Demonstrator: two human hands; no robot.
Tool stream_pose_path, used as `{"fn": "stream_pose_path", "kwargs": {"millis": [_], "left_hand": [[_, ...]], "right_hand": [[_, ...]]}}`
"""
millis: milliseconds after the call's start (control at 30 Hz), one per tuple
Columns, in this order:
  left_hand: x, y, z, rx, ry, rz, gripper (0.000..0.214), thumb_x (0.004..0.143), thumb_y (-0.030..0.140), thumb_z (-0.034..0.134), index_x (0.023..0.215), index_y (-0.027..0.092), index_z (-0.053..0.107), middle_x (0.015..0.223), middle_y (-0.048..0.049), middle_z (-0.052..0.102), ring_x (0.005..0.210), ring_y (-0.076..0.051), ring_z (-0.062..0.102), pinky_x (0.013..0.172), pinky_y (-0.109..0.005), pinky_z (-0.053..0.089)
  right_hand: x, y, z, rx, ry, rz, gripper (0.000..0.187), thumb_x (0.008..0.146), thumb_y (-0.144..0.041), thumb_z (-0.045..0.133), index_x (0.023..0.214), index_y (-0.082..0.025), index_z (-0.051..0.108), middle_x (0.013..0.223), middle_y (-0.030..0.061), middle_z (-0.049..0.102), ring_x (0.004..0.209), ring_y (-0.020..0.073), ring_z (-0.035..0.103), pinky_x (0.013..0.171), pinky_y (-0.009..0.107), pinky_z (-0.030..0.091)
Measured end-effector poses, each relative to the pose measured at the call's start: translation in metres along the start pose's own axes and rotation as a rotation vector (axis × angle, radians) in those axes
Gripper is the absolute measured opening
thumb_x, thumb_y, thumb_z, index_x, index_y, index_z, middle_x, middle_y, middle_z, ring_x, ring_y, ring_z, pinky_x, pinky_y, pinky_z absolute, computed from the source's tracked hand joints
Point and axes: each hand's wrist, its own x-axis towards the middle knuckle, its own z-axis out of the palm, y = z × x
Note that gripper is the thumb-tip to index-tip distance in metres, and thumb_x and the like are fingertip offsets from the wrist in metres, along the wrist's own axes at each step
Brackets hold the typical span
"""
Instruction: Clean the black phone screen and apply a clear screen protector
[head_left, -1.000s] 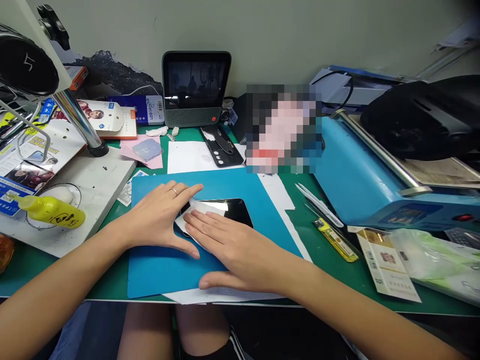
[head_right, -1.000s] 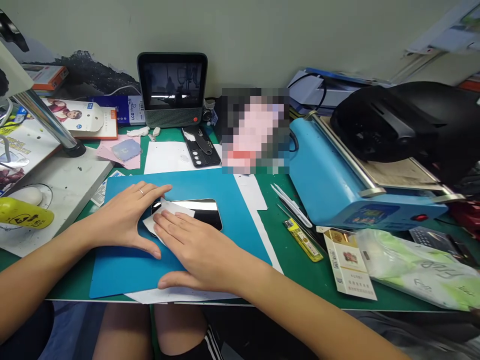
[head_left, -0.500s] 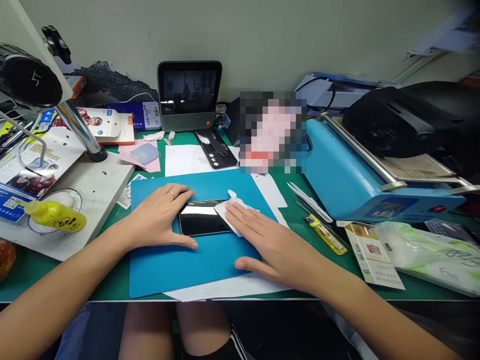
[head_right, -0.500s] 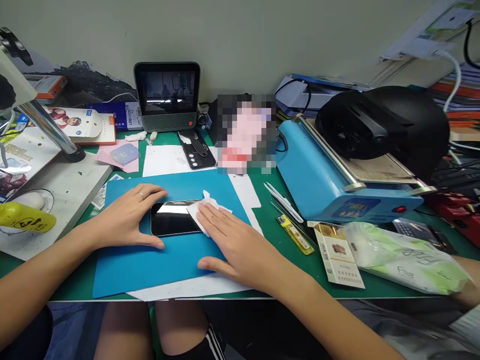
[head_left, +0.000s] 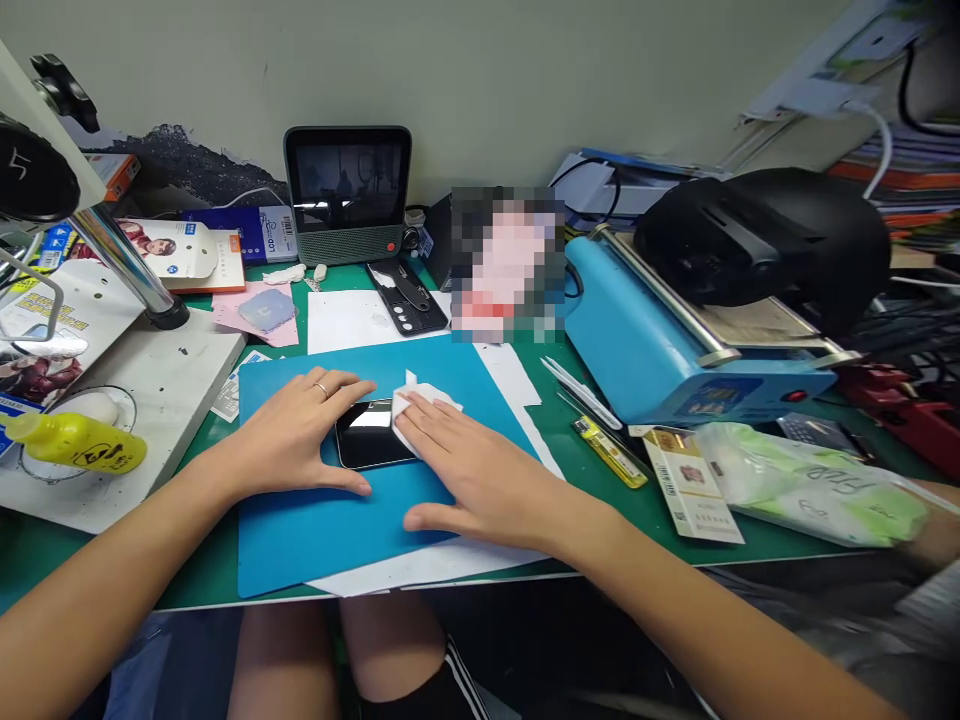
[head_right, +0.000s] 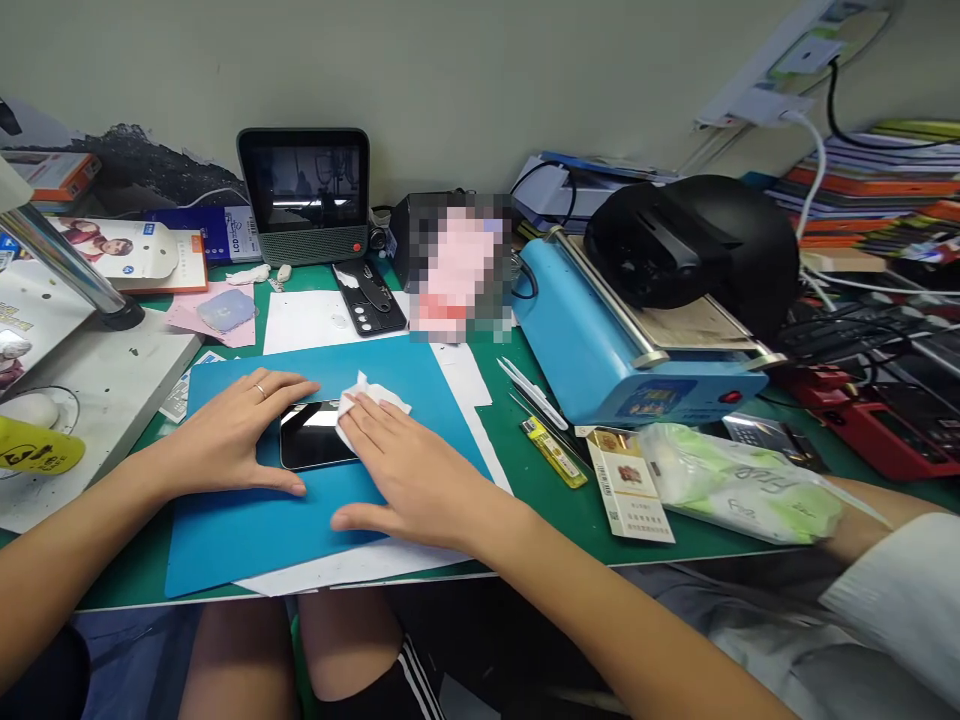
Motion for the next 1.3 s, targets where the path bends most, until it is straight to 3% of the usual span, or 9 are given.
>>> {"fn": "stream_pose_path", "kwargs": {"millis": [167,333,533,633,767,967,1133,1233,1300], "left_hand": [[-0.001,-0.002,0.0,-0.197,0.078,0.025,0.116,0.085,0.1,0.026,0.163,0.016,0.042,0.158,-0.0233,0.051,0.143,-0.042,0.05,0.119,-0.059,0.038],[-0.002,-0.002,0.001,-0.224,0.076,-0.011,0.111,0.09,0.096,0.017,0.161,0.016,0.044,0.155,-0.0212,0.056,0.139,-0.04,0.052,0.119,-0.059,0.038],[0.0,-0.002,0.0,-0.165,0.039,-0.027,0.102,0.093,0.094,0.024,0.156,0.017,0.048,0.143,-0.0183,0.063,0.128,-0.038,0.055,0.108,-0.055,0.043],[0.001,-0.001,-0.001,-0.109,0.025,-0.048,0.104,0.085,0.098,0.042,0.146,0.015,0.057,0.129,-0.017,0.066,0.118,-0.037,0.057,0.103,-0.053,0.045],[0.0,-0.001,-0.001,-0.036,-0.009,-0.027,0.105,0.078,0.094,0.062,0.148,0.017,0.054,0.133,-0.0164,0.063,0.121,-0.037,0.056,0.103,-0.05,0.045],[0.0,-0.003,-0.001,0.029,-0.038,-0.005,0.084,0.087,0.07,0.073,0.151,0.02,0.053,0.138,-0.0156,0.063,0.123,-0.036,0.057,0.102,-0.048,0.045],[0.001,-0.001,0.0,-0.017,-0.026,-0.033,0.08,0.086,0.062,0.075,0.151,0.019,0.053,0.129,-0.0143,0.067,0.117,-0.035,0.06,0.098,-0.047,0.049],[0.0,0.0,0.0,-0.085,-0.007,-0.051,0.076,0.084,0.055,0.077,0.147,0.019,0.054,0.129,-0.0138,0.067,0.12,-0.035,0.06,0.097,-0.047,0.052],[-0.001,0.002,-0.001,-0.135,0.012,-0.068,0.074,0.083,0.051,0.078,0.145,0.019,0.053,0.132,-0.0143,0.067,0.124,-0.036,0.06,0.1,-0.049,0.054]], "right_hand": [[0.037,-0.032,0.014,0.033,0.047,0.005,0.135,0.081,-0.096,0.047,0.163,0.01,0.031,0.171,0.0336,0.025,0.163,0.0444,0.024,0.135,0.059,0.026],[0.033,-0.056,0.029,0.026,0.145,-0.03,0.128,0.084,-0.093,0.047,0.163,0.007,0.034,0.171,0.0315,0.026,0.162,0.0441,0.029,0.13,0.063,0.035],[-0.004,-0.046,0.025,-0.078,0.19,-0.033,0.096,0.101,-0.075,0.043,0.159,0.002,0.044,0.167,0.0251,0.042,0.157,0.038,0.042,0.127,0.055,0.044],[-0.028,-0.025,0.023,-0.09,0.192,0.058,0.082,0.106,-0.06,0.049,0.168,-0.009,0.033,0.167,0.0202,0.044,0.157,0.0344,0.043,0.126,0.056,0.046],[-0.047,0.003,0.021,-0.055,0.179,0.154,0.077,0.108,-0.049,0.054,0.172,-0.019,0.023,0.169,0.0163,0.042,0.159,0.0327,0.04,0.125,0.058,0.046],[-0.03,0.026,0.015,0.036,0.257,0.229,0.052,0.111,-0.042,0.044,0.156,-0.019,0.056,0.16,0.0125,0.056,0.152,0.0319,0.051,0.122,0.062,0.049],[-0.028,0.032,0.011,0.072,0.395,0.248,0.04,0.11,-0.032,0.044,0.135,-0.023,0.075,0.139,0.0087,0.075,0.128,0.028,0.073,0.109,0.053,0.063],[-0.022,0.046,-0.006,0.058,0.473,0.301,0.039,0.109,-0.036,0.046,0.123,-0.021,0.079,0.12,0.011,0.082,0.11,0.0304,0.08,0.098,0.055,0.067],[-0.01,0.057,-0.021,0.034,0.494,0.343,0.045,0.11,-0.039,0.043,0.122,-0.016,0.079,0.12,0.0161,0.081,0.114,0.0359,0.077,0.096,0.06,0.065]]}}
